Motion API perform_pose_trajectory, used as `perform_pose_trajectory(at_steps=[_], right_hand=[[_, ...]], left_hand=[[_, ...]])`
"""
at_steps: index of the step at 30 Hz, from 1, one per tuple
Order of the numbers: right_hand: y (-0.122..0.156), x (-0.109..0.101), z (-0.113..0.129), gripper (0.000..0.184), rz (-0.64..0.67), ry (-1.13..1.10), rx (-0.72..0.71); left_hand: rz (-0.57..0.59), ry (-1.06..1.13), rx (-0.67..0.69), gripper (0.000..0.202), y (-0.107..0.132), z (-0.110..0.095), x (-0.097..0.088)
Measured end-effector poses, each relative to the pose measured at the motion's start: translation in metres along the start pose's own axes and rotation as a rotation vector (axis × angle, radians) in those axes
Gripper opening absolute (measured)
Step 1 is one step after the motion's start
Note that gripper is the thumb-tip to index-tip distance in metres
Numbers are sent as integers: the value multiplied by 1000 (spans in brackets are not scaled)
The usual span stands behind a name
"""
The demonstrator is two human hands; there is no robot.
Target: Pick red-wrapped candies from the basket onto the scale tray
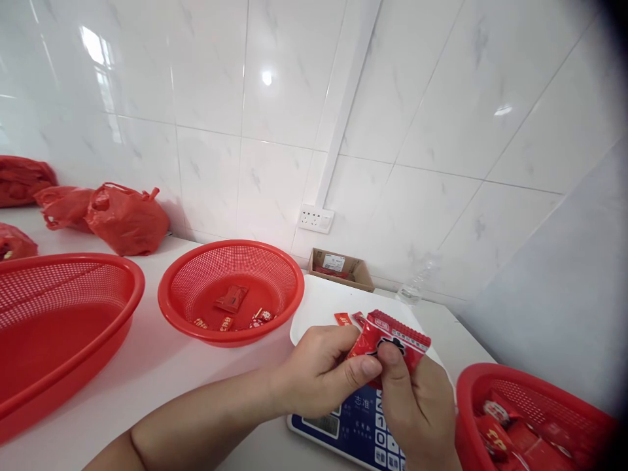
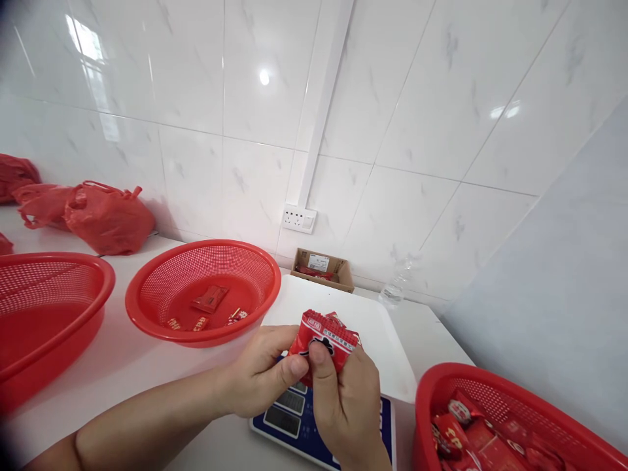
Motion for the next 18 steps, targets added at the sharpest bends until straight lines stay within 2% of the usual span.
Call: perform_pose_trajectory(at_steps=[5, 12, 15, 18], right_hand=[[1, 3, -4, 44, 20, 72, -89], [3, 3, -5, 47, 29, -132, -115], [3, 3, -3, 45, 36, -72, -62], [3, 2, -1, 45, 18, 28, -20]], left_hand=[[-13, 32, -13, 49, -1, -3, -1], [-60, 74, -16, 50, 1, -3, -5], [-89, 113, -39, 52, 2, -1, -8], [-52, 162, -47, 52, 1, -1, -6]])
Point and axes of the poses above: each hand's wrist, its own y-axis away from the middle knuckle, its own x-axis out of the palm, z = x × y, the point moved 8 cm from there along -y, towards the middle knuckle, and after that the axes turned 1 degree about -z, right-handed, at the moved point
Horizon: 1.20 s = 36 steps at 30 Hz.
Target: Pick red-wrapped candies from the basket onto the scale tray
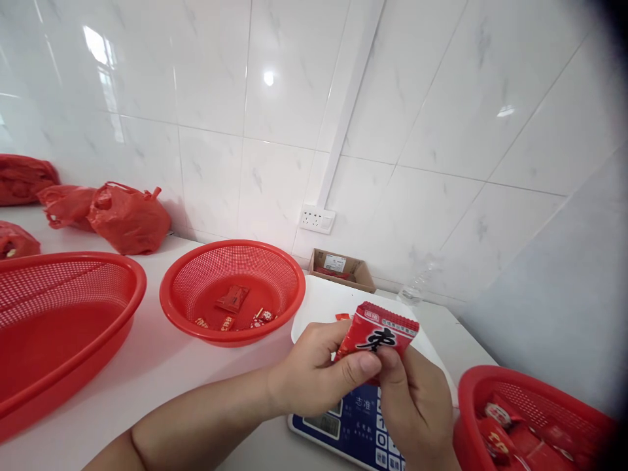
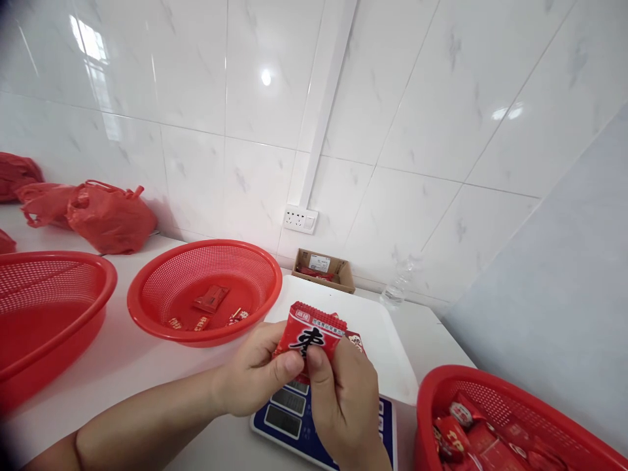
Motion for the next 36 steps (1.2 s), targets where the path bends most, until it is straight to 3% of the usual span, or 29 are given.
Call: perform_pose_trajectory(at_steps=[7, 11, 18, 26, 31, 36], right_hand=[[0, 0, 10, 34, -6, 68, -208], [0, 0, 10, 31, -10, 91, -243], [0, 1, 7, 40, 0, 49, -115], [-5, 0, 16, 28, 108, -27, -274], [-4, 0, 16, 21, 111, -17, -233], [-4, -1, 15, 29, 69, 9, -143]], left_hand=[[12, 194, -69, 48, -3, 2, 2], [-4, 162, -58, 51, -5, 1, 2], [-18, 93, -22, 51, -2, -2, 1], [-27, 203, -28, 45, 0, 0, 2], [5, 248, -35, 45, -2, 1, 3], [37, 291, -66, 42, 0, 5, 6]])
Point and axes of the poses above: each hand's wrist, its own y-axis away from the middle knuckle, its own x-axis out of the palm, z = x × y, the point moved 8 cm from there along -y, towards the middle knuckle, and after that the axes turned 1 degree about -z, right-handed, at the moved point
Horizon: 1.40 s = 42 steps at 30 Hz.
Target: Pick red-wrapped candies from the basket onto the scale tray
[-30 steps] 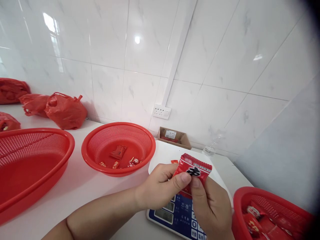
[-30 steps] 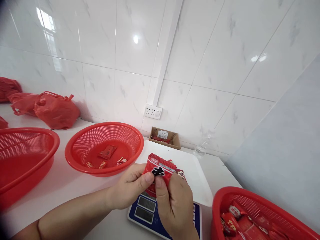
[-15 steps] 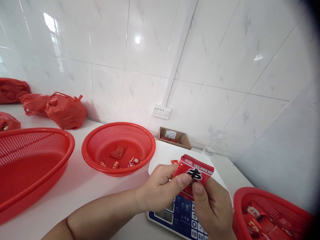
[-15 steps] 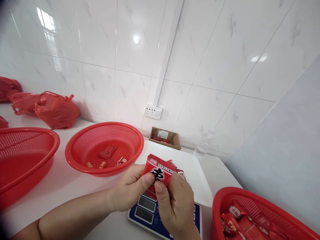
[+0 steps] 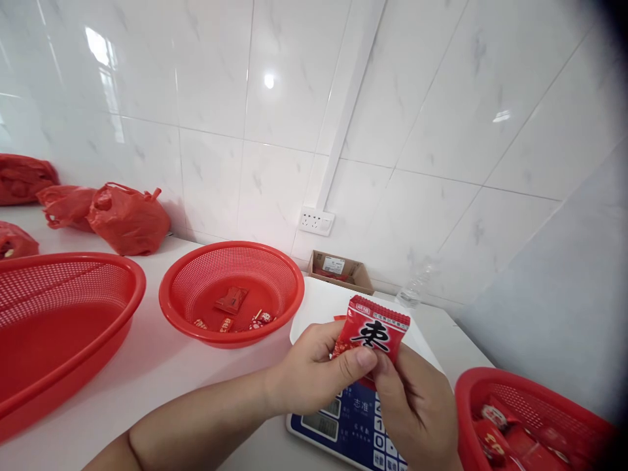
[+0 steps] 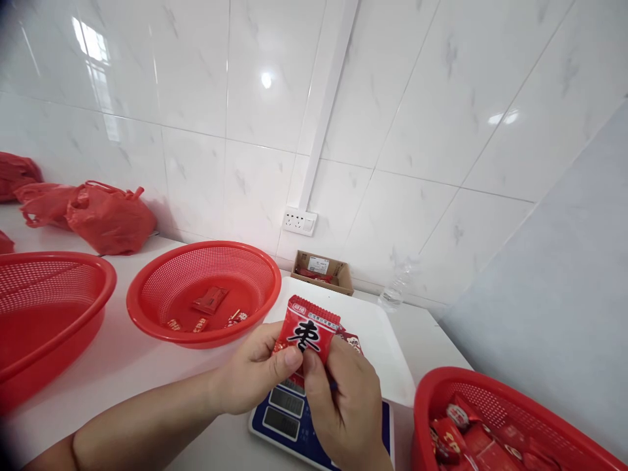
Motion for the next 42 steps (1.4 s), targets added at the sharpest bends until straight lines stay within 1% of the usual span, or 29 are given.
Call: perform_pose_trajectory(at_steps=[3, 10, 15, 19, 24, 26, 28, 34, 39, 42], right_hand=[[0, -1, -1, 32, -24, 10, 29], [-1, -2, 3, 29, -41, 9, -22], [0, -2, 6, 23, -23, 14, -82], [2, -2, 2, 22, -6, -19, -87], [2, -4, 4, 30, -35, -66, -161], [1, -5, 6, 31, -39, -69, -184], [0, -4, 4, 31, -21, -83, -166], [3, -3, -3, 32, 5, -71, -84], [4, -5, -4, 35, -20, -80, -74], [4, -4, -6, 39, -24, -120, -48]], left_hand=[[6, -4, 8, 41, 0, -1, 1], [-28, -24, 15, 41, -1, -4, -1], [-19, -19, 25, 40, 0, -3, -1], [2, -48, 55, 39, 1, -6, 2], [25, -144, 86, 34, 1, -9, 3], [51, -153, 98, 33, 1, -10, 4], [69, -142, 97, 32, 1, -10, 5], [51, -124, 42, 32, 1, -4, 4], [64, -145, 70, 31, 1, -6, 6], [78, -146, 112, 37, 0, -12, 7]])
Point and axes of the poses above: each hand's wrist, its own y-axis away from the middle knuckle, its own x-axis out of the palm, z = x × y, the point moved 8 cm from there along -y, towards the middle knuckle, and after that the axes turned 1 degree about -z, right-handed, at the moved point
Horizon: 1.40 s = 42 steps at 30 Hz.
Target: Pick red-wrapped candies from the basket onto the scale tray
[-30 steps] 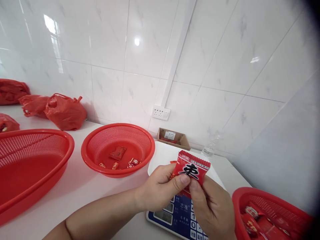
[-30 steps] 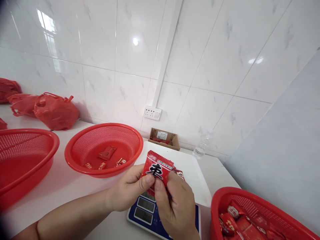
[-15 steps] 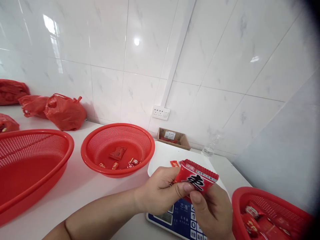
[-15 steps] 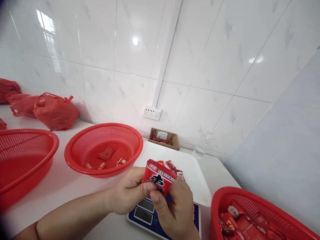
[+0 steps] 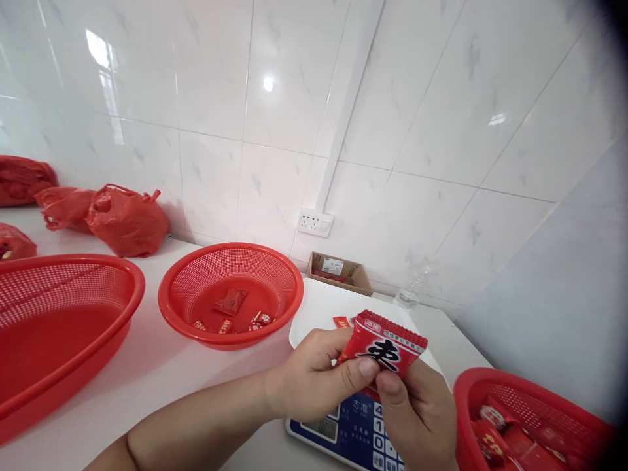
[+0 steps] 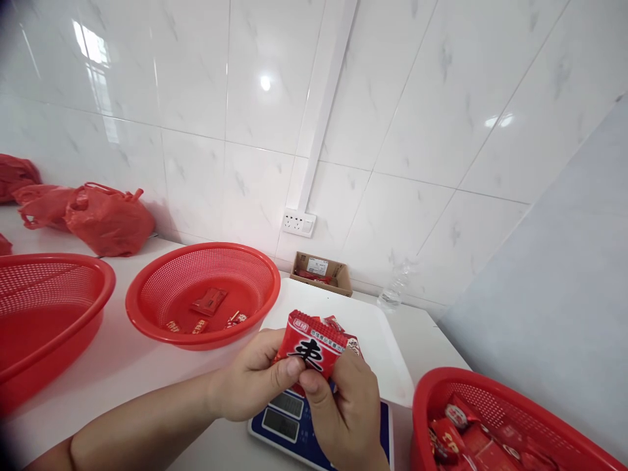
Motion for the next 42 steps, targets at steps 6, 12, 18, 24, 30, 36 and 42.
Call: perform_pose_trajectory(at_steps=[6, 12, 18, 24, 30, 36, 42], right_hand=[[3, -6, -6, 40, -113, -157, 96], [1, 5, 1, 33, 38, -208, -11], [2, 4, 1, 30, -11, -165, -26], [3, 6, 0, 28, 7, -182, -25], [4, 8, 1, 31, 18, -196, -34], [7, 9, 1, 33, 50, -234, -12], [3, 7, 0, 34, 41, -188, 7]], left_hand=[[36, -109, 35, 42, 2, -5, 1], [-39, -181, 58, 34, 2, -2, -3], [-55, -196, 72, 36, 2, -2, -4], [-64, -133, 61, 34, 2, -5, -5], [-84, -81, 15, 36, 0, -7, -6], [-58, -73, 85, 33, 2, -11, -4], [-66, -92, 58, 33, 3, -5, -4]])
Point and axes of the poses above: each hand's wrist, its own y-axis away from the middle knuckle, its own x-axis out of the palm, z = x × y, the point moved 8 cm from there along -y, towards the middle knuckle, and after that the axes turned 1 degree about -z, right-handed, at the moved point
